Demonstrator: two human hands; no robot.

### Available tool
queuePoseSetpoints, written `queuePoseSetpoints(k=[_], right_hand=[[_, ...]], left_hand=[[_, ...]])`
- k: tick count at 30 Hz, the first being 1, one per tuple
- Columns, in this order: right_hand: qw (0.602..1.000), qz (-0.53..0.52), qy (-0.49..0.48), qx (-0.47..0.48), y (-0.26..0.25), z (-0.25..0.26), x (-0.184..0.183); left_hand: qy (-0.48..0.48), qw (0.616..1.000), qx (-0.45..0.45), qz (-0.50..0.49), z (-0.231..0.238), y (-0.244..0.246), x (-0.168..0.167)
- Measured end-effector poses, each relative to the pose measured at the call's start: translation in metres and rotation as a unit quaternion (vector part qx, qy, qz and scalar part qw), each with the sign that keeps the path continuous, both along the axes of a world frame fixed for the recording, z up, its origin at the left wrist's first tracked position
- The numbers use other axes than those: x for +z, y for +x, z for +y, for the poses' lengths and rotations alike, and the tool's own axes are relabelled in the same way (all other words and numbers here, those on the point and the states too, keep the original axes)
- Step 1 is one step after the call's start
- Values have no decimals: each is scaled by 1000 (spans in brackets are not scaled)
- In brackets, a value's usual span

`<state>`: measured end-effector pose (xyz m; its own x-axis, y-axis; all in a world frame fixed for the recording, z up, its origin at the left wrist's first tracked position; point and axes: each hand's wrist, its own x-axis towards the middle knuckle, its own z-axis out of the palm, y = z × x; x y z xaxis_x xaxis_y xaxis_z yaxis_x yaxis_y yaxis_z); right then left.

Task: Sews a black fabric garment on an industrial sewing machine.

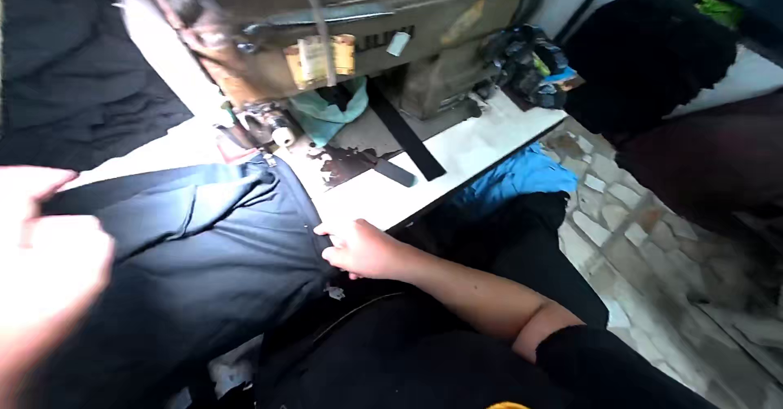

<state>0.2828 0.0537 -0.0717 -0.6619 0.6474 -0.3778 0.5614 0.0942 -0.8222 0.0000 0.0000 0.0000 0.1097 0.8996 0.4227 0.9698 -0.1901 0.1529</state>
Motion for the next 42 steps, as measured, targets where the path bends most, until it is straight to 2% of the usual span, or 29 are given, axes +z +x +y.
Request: queuePoseSetpoints(k=[3,5,6,8,12,14,15,18,19,21,23,26,29,31,33,34,37,42], right_hand=[[997,-12,55,43,1,17,2],[991,-32,106,72,0,37,5],[987,-34,146,60,-4,49,3],[975,-26,220,10,-19,72,-2],[944,-41,326,-5,-51,100,-13],[932,-6,361,24,-46,93,-14],[914,40,401,48,-38,86,-18],[824,211,517,97,-27,75,-36],[814,219,528,103,-26,73,-36],[819,157,540,111,-26,72,-32],[824,110,544,117,-26,74,-33],[825,103,543,118,-23,71,-43],[845,92,515,106,-21,66,-51],[851,102,507,90,-22,65,-55],[853,104,505,80,-23,65,-55],[856,105,499,78,-22,65,-55],[863,94,490,82,-19,62,-55],[856,99,505,53,-20,59,-59]], left_hand=[[-87,991,-91,-34,-21,101,-75],[-57,990,-111,-66,-27,129,-119],[-22,992,-100,-76,-27,132,-129],[10,990,-81,-112,-27,132,-128],[34,967,-58,-246,-28,128,-105],[49,947,-68,-310,-29,124,-98],[55,940,-74,-328,-28,121,-96],[70,930,-93,-349,-27,117,-94],[66,928,-102,-352,-27,116,-94],[45,923,-122,-362,-23,111,-91],[13,934,-100,-342,-12,103,-82],[3,971,-20,-238,26,84,-66],[-20,987,-12,-158,69,65,-74],[-100,991,21,-82,85,57,-84],[-208,974,88,-21,88,59,-85],[-226,968,110,4,88,59,-86],[-190,974,116,41,93,53,-91],[-166,983,73,30,107,43,-94]])
